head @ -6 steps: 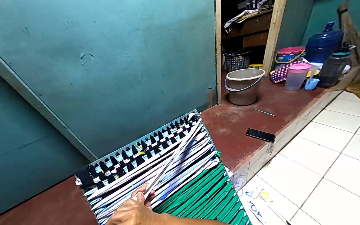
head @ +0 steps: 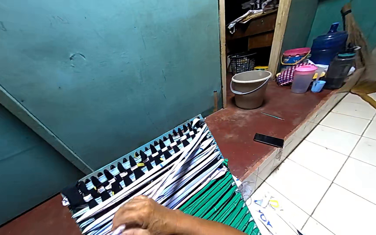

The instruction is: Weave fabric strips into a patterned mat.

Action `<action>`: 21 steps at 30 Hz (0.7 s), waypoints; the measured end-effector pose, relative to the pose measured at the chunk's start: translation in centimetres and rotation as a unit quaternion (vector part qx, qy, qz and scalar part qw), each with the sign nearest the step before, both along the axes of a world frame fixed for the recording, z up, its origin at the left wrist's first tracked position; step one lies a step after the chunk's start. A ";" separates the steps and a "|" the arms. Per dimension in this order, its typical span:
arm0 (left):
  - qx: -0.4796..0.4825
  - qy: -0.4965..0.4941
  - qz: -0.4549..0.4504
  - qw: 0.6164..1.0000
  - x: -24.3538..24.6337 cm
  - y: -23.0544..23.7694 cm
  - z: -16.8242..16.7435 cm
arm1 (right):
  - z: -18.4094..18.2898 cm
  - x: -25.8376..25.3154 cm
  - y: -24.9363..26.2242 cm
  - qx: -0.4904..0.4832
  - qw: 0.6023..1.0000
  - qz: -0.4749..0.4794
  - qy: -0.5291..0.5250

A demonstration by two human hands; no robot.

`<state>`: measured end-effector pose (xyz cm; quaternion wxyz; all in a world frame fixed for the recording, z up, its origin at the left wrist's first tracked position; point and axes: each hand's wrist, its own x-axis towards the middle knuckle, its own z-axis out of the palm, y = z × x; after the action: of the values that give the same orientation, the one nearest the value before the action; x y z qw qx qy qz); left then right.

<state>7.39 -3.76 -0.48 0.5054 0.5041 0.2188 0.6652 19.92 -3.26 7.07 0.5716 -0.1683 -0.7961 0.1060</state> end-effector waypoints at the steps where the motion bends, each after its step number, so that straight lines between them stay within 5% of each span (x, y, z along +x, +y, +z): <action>1: 0.007 0.003 -0.003 1.000 0.5 0.3 1.6 | -0.2 1.2 0.6 -0.005 0.999 -0.034 -0.012; 4: -0.005 0.052 -0.013 0.999 0.0 2.3 1.8 | -0.8 4.3 2.4 -0.071 0.990 -0.089 -0.081; 10: -0.011 0.152 0.018 0.988 -1.1 3.1 4.0 | 0.7 4.8 3.2 -0.215 0.961 -0.022 -0.174; 21: 0.112 0.175 -0.039 0.977 -4.5 3.2 7.2 | 6.1 4.3 -0.9 -0.302 0.947 0.055 -0.092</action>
<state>2.87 -0.61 6.71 0.4250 0.6743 0.2080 0.5670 24.22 -4.12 13.13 0.4115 -0.2985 -0.7836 0.3570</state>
